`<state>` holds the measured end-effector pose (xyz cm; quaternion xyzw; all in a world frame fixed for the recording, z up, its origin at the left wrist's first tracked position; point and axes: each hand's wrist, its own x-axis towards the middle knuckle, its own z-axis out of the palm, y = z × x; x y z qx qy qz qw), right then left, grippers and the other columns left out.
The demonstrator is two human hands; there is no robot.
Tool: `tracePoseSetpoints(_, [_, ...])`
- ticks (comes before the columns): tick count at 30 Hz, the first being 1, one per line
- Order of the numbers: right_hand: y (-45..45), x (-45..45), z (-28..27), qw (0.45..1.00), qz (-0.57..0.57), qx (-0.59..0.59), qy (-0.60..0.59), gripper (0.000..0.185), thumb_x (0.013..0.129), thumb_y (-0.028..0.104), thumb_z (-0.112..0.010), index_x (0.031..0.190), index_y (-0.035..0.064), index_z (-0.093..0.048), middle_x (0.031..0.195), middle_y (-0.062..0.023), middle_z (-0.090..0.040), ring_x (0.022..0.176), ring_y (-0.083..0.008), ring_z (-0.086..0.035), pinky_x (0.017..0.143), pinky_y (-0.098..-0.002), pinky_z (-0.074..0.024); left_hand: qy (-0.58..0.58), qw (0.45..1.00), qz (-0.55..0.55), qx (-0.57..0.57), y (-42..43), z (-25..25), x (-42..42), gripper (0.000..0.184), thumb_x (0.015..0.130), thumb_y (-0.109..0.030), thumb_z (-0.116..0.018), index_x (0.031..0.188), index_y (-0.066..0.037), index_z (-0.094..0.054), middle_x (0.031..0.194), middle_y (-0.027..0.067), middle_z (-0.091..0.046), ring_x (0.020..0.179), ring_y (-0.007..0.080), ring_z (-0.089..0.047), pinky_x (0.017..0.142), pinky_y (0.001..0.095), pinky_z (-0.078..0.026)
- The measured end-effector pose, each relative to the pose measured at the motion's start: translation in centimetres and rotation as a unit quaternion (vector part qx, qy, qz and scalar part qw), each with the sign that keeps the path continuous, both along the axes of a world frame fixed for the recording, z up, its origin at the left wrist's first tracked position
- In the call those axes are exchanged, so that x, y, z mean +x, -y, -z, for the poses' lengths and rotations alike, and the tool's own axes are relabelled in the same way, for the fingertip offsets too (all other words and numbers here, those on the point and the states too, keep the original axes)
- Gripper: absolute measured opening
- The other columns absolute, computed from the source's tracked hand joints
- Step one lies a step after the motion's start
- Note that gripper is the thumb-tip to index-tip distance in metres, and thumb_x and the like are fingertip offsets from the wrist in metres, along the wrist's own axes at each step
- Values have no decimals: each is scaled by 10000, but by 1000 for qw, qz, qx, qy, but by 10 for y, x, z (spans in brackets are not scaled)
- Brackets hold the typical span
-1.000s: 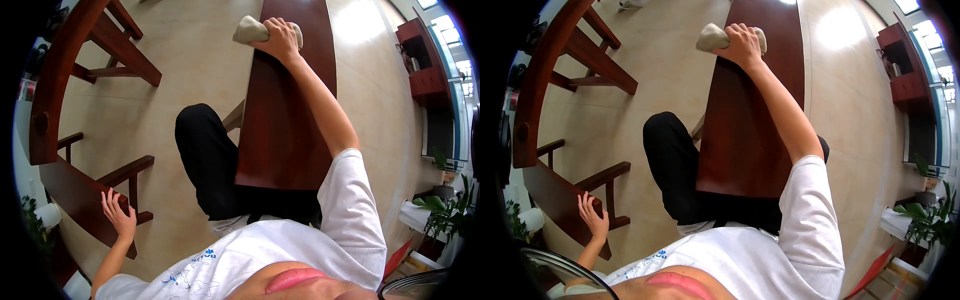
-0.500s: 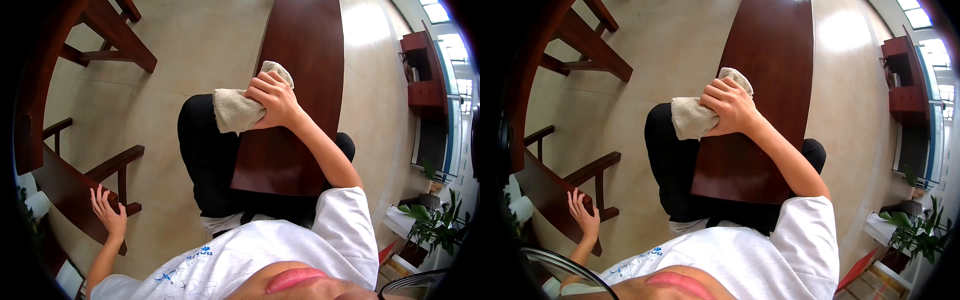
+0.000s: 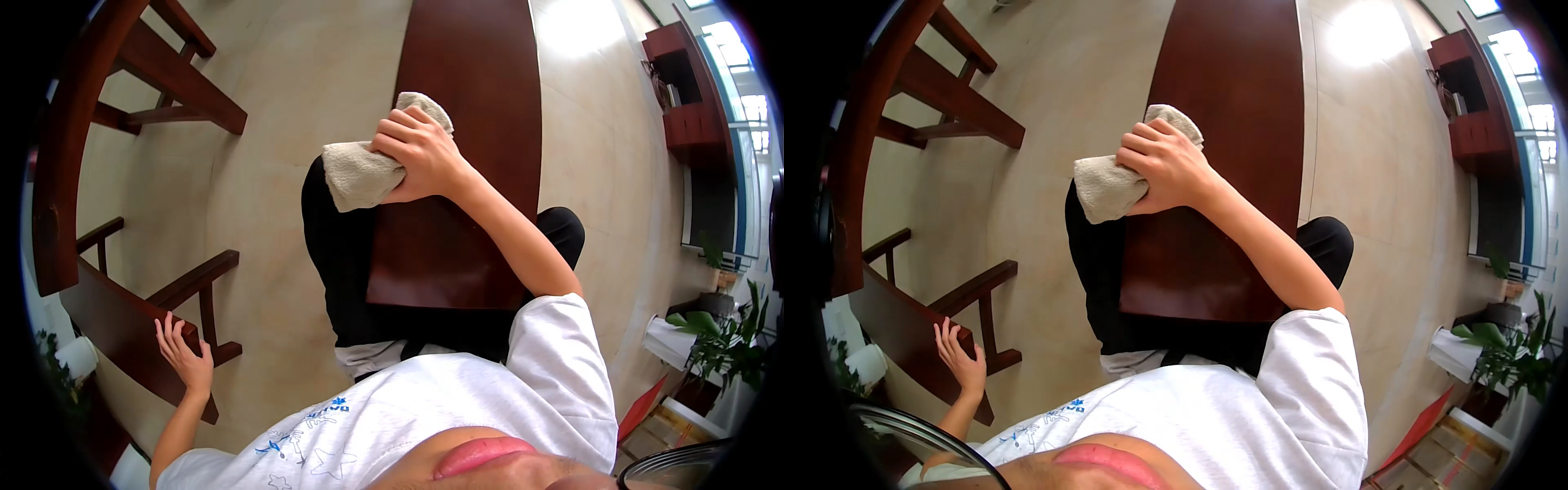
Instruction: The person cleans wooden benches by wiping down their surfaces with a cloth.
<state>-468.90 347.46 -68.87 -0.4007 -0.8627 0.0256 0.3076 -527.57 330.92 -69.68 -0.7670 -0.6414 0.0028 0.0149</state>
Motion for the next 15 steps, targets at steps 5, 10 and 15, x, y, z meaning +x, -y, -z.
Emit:
tracePoseSetpoints(5, [5, 1, 5, 1000, -3, 13, -13, 471, 642, 438, -877, 901, 119, -647, 914, -16, -630, 919, -227, -621, 876, -374, -482, -2, 1000, -5, 10, 3, -2, 7, 618, 786, -20, -681, 1366, -78, -474, 1608, 125, -418, 1559, 420, -250, 1215, 570, -262])
tracePoseSetpoints(10, [10, 4, 7, 999, -18, 35, -19, 485, 625, 441, -872, 904, 103, -663, 933, -14, -635, 933, -217, -606, 885, -374, -464, -9, 1000, 1, 15, 3, -1, 9, 606, 797, -29, -679, 1367, -70, -474, 1612, 121, -412, 1558, 413, -256, 1218, 561, -257])
tracePoseSetpoints(15, [9, 7, 7, 1000, -17, 17, -11, 490, 627, 447, -871, 911, 102, -670, 936, -11, -639, 928, -214, -602, 873, -367, -464, -14, 1000, -5, 13, 5, 1, 11, 605, 802, -32, -679, 1370, -57, -471, 1610, 120, -413, 1558, 408, -256, 1224, 562, -250])
